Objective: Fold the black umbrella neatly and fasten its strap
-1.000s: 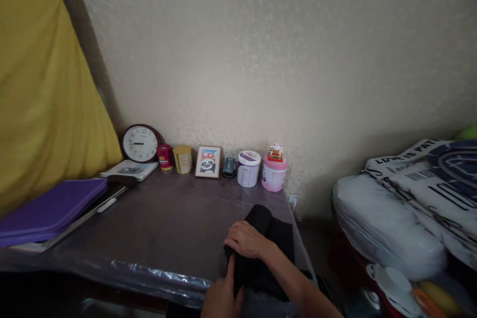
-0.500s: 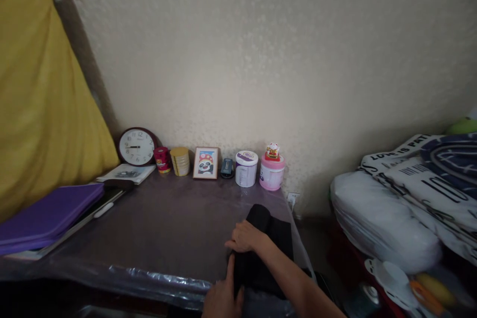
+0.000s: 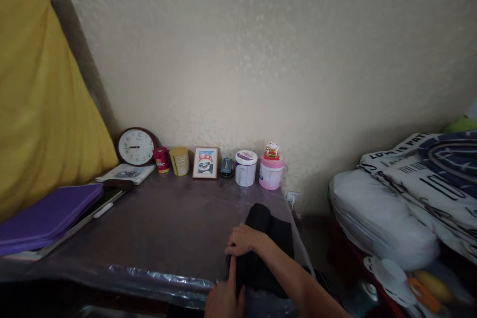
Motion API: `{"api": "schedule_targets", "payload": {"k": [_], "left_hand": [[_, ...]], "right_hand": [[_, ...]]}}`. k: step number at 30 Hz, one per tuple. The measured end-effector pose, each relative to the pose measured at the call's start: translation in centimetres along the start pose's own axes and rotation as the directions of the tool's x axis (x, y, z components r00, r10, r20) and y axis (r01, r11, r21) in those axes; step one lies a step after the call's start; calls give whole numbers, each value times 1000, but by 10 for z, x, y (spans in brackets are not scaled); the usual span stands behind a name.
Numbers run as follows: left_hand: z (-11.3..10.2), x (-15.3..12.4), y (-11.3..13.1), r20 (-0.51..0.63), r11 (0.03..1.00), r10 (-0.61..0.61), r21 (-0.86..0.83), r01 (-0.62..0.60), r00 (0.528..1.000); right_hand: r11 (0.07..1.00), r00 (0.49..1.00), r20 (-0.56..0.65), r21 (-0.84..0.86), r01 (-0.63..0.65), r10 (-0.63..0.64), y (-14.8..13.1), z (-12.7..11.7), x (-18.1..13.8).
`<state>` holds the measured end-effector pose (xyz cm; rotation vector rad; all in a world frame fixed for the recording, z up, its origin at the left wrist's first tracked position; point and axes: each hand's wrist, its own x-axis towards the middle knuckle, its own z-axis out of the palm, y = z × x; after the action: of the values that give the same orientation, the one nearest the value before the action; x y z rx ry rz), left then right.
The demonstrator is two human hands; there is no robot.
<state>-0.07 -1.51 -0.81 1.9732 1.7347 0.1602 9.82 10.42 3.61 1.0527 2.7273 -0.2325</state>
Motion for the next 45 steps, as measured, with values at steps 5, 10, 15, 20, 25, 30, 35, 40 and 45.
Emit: {"api": "schedule_targets", "payload": {"k": [5,10,15,20,25,30,35,40,45], "left_hand": [[0,0,-2,-2,999,2,-40,-2,1000],[5,7,-10,6,987,-28,-157,28,1000],[12,16,-21,-4,940,-31,-339,28,1000],[12,18,-24,-33,891,-18,-455,1,999],[8,16,-20,-34,886,-29,-464,10,999],[-1,12,-12,7,920,-23,-392,24,1000],[-5,10,-9,38,933,-49,-356,60,998],[-2,13,-11,4,933,-25,-358,25,1000],[0,14,-13,11,928,-13,-373,16,1000]], "right_hand": [[997,991,124,63,-51,43,-4,-2,9],[994,985,162,76,-73,60,-6,-3,18],[993,999,-54,117,3,3,-9,-4,18],[968,819,-534,233,-97,211,-9,-16,-17],[807,356,-743,412,-423,566,6,-1,-78],[642,213,-633,589,-492,744,7,35,-113],[485,268,-408,786,-384,873,-11,50,-109],[421,308,-332,859,-292,892,-19,53,-103],[329,357,-275,939,-100,893,-19,32,-107]]}}
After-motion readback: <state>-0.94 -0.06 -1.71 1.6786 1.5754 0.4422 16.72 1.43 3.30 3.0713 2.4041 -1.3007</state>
